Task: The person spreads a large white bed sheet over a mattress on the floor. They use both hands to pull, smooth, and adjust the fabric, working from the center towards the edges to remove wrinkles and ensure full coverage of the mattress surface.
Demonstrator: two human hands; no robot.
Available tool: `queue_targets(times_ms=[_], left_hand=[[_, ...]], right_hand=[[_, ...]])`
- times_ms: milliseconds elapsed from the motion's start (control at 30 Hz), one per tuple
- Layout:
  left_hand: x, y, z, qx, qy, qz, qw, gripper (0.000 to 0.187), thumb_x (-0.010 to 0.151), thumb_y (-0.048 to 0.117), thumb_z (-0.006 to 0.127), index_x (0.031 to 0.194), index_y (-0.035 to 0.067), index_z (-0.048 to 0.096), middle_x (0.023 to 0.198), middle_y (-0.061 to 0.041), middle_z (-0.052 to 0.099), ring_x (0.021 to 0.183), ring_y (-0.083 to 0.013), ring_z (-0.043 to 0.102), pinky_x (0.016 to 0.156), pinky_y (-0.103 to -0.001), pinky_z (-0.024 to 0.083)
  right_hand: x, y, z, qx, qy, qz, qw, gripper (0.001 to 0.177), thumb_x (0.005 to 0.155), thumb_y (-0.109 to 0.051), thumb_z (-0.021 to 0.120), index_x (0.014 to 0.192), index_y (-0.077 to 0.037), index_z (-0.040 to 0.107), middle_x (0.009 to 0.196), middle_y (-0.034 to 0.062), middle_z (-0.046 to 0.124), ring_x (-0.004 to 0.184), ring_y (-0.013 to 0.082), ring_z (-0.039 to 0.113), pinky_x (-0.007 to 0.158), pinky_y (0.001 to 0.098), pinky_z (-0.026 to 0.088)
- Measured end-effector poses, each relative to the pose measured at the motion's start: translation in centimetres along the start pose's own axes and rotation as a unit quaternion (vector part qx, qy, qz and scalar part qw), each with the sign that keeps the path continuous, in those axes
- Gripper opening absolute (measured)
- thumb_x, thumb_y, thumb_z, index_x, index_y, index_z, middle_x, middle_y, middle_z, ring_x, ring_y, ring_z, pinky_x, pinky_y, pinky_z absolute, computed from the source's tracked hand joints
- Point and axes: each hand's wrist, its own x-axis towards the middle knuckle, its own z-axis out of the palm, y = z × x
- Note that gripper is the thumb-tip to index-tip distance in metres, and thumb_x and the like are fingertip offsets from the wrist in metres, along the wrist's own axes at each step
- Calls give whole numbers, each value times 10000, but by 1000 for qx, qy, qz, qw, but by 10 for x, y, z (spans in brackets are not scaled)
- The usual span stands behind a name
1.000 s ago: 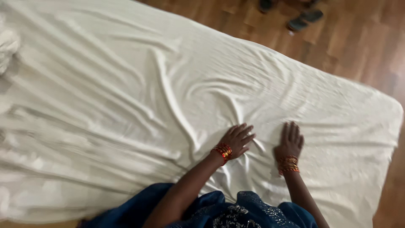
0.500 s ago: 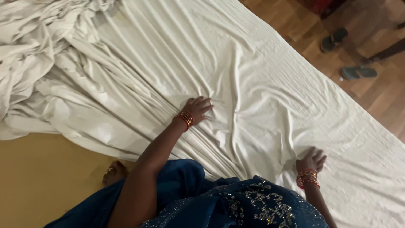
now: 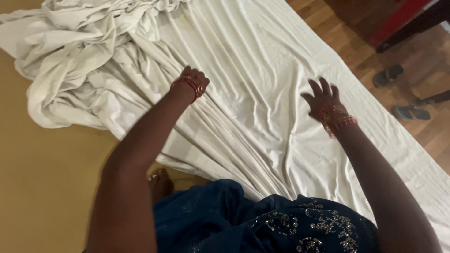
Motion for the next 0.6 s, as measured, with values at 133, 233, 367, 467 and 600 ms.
queue_targets(times_ms=[133, 233, 367, 467, 600], left_hand=[[-52, -20, -29, 2, -38, 54, 998, 376, 961, 326, 668, 1295, 152, 657, 1250, -100, 713, 1216, -257, 636, 1074, -431, 440], [-68, -27, -6, -100, -6, 74, 992, 386, 1022, 388, 587, 1330, 156, 617, 1249, -122, 681, 1196, -293, 622, 1035, -471, 432], [-73, -41, 49, -110, 23, 20, 994, 302, 1043, 297, 595, 1313, 174, 652, 1328, -102, 652, 1280, -280, 590, 1076, -458, 421], [-70, -50, 83, -83, -90, -23, 992, 774, 819, 162, 825, 1507, 183, 470, 1478, -101, 527, 1383, -258, 489, 1103, -401, 397], [-38, -54, 131, -125, -46, -13, 991, 982, 797, 84, 807, 1610, 235, 276, 1630, -114, 299, 1451, -288, 363, 1132, -438, 351]], right_hand=[[79, -48, -63, 65, 16, -29, 997, 678, 818, -254, 761, 1454, -284, 528, 1611, 47, 375, 1537, 302, 235, 1208, 562, 274], [126, -105, -53, 151, -28, -9, 988, 664, 884, -113, 623, 1515, -305, 552, 1592, 16, 527, 1460, 290, 480, 1189, 513, 443], [111, -188, 24, 94, -125, -72, 985, 856, 811, -192, 717, 1569, -262, 323, 1662, 34, 271, 1512, 272, 300, 1185, 518, 349], [74, -221, 78, 50, -127, -69, 988, 948, 848, -128, 655, 1633, -257, 139, 1713, 85, 94, 1560, 296, 151, 1231, 566, 209], [54, -266, 116, 62, -115, -13, 991, 906, 943, -294, 569, 1628, -83, 15, 1700, 223, -62, 1556, 479, -3, 1198, 613, 208]])
